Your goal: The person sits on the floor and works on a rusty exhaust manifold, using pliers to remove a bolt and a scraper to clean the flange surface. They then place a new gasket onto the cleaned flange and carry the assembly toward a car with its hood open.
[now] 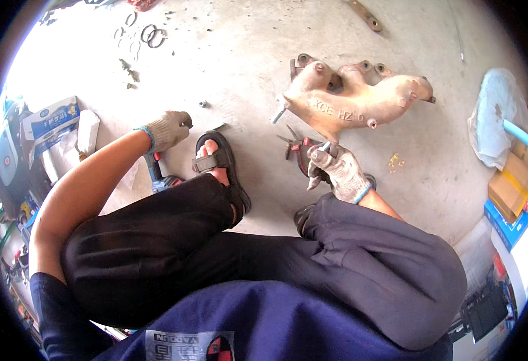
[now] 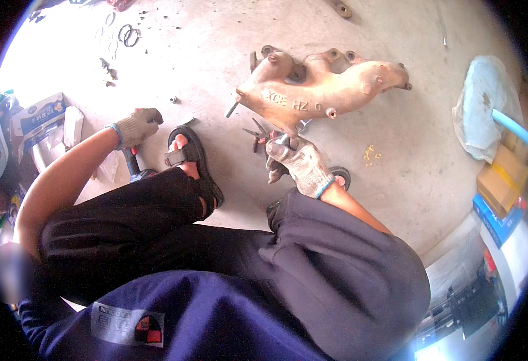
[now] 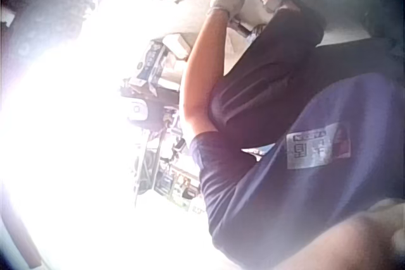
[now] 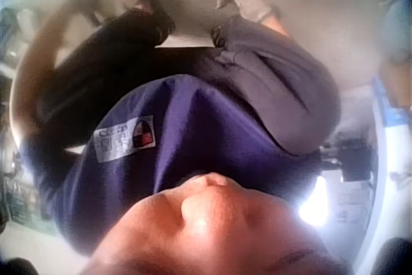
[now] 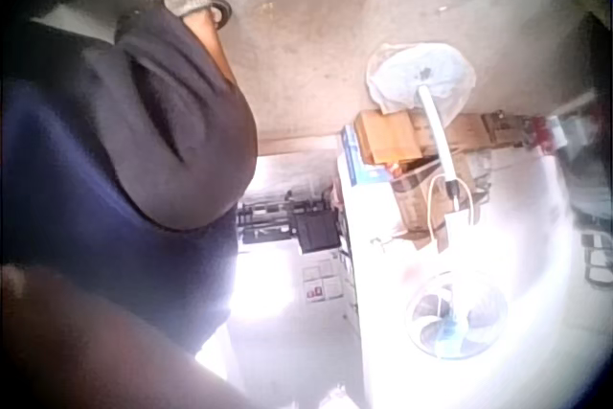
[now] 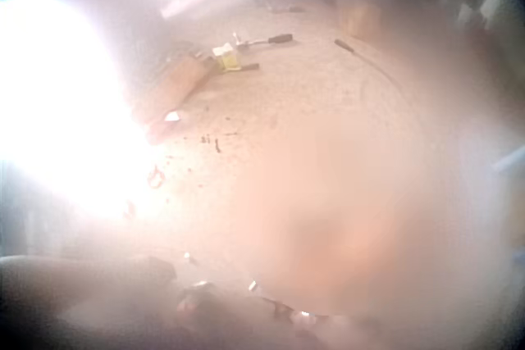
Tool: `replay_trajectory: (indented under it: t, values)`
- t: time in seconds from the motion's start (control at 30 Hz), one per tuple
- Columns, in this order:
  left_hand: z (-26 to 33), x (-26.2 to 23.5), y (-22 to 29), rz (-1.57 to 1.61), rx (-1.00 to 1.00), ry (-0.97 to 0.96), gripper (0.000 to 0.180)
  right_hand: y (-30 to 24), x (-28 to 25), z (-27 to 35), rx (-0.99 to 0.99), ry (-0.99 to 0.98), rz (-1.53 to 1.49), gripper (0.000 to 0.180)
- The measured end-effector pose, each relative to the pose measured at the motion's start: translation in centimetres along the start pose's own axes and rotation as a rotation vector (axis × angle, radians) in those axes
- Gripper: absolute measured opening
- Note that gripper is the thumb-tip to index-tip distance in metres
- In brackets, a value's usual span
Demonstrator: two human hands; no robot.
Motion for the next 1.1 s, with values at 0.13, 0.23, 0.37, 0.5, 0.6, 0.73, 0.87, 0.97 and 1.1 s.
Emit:
replay_trajectory:
  t: [0.13, 0.23, 0.37, 0.5, 0.6, 0.73, 0.87, 0.97, 1.1]
  values:
    - [0.2, 0.3, 0.2, 0.065, 0.003, 0.002, 0.045, -0.4, 1.0, 0.7, -0.007, -0.047, -0.17, 0.034]
    - [0.3, 0.4, -0.3, 0.081, 0.004, 0.016, 0.046, -0.6, 1.4, 1.0, 0.036, -0.075, -0.22, 0.032]
    - [-0.4, 0.0, -0.1, 0.079, -0.007, 0.018, 0.047, 0.4, -0.3, 0.4, 0.016, -0.027, -0.066, 0.032]
    - [-0.5, 0.4, -1.1, 0.086, 0.012, 0.056, 0.047, -0.4, 1.0, 0.7, -0.003, -0.064, -0.202, 0.035]
    - [-0.2, 0.4, -1.0, 0.103, 0.001, 0.051, 0.048, 0.0, 0.5, 0.4, 0.011, -0.066, -0.198, 0.038]
    - [0.0, 0.3, -0.2, 0.082, -0.026, 0.014, 0.047, 0.8, -1.2, -0.5, -0.011, 0.018, 0.108, 0.04]
    - [-0.1, 0.5, -0.4, 0.028, 0.005, -0.008, 0.046, -0.5, 1.4, 0.9, 0.004, -0.127, -0.294, 0.04]
    - [-0.2, 0.6, -0.5, 0.039, 0.015, 0.002, 0.046, -1.0, 1.3, 1.1, 0.02, -0.076, -0.174, 0.043]
    - [-0.4, 0.8, -0.9, 0.035, 0.029, 0.003, 0.046, 0.1, 0.5, -0.4, -0.051, -0.055, 0.078, 0.047]
Point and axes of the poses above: each hand's wrist, its own z-axis away from the middle knuckle, its own x-axis out of the palm, y = z × x, the point moved 5 cm from there along -z, towards the middle knuckle, and after that the axes turned 10 degrees about y, right-handed, at the moved point
